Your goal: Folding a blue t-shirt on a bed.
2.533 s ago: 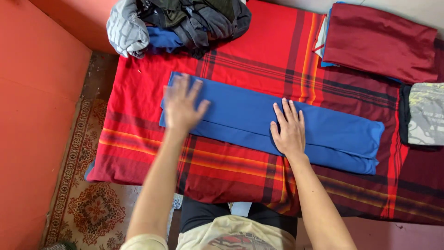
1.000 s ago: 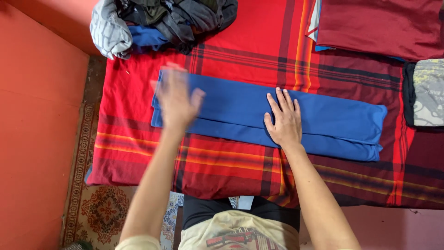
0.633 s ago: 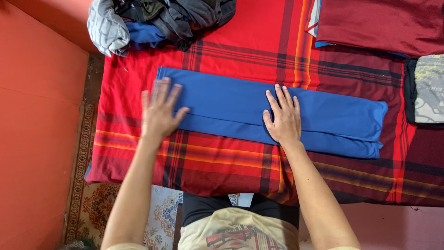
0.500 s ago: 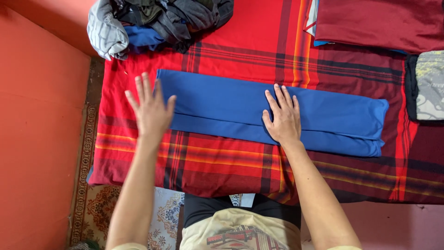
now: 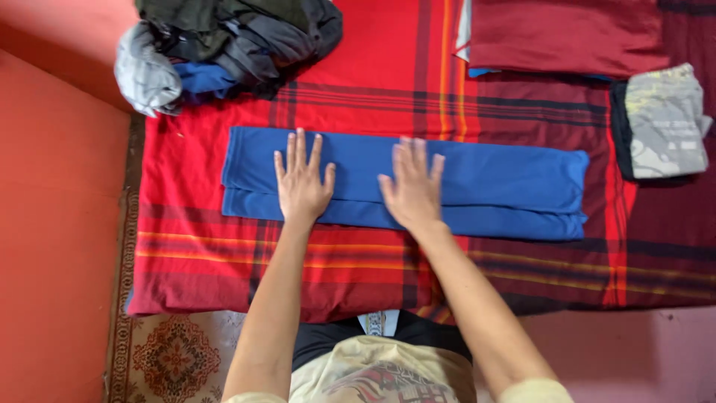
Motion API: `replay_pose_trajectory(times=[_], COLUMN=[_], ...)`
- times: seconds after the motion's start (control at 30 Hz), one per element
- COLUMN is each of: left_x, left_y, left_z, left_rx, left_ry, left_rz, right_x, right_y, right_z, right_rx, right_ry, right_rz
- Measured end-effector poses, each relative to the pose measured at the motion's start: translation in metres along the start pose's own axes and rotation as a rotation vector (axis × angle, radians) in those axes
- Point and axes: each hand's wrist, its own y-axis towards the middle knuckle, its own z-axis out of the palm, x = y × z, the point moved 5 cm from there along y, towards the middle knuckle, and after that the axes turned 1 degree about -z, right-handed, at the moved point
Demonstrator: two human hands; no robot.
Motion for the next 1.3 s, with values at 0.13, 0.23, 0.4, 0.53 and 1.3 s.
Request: replay_pose_trajectory(times=[0.13,0.23,0.4,0.53,1.3], left_x=[0.004,0.002,0.001,0.001,0.002], left_y=[-0.002,0.002,0.0,0.0,0.0], left_z=[0.003,0.001,0.001,0.002,0.004], left_rx=[-0.01,0.003,0.029,0.047,0.029], left_ry=[0.018,0.023,0.053,0.062,0.061], left_rz=[0.022,0.05,0.026,0.009,0.014], right_x=[0.02,-0.008,-0.122,-0.244,-0.212], right_y=[0.009,0.01,-0.028,-0.068,-0.093], right_z=[0.017,0.001,-0.055,-0.05,-0.06], right_rx=[0.02,0.025,0.044,0.006,-0.06], right_ry=[0.12,0.14,-0.096,-0.061,-0.078], right_rz=[-0.037,-0.059,0.236,0.39,0.252])
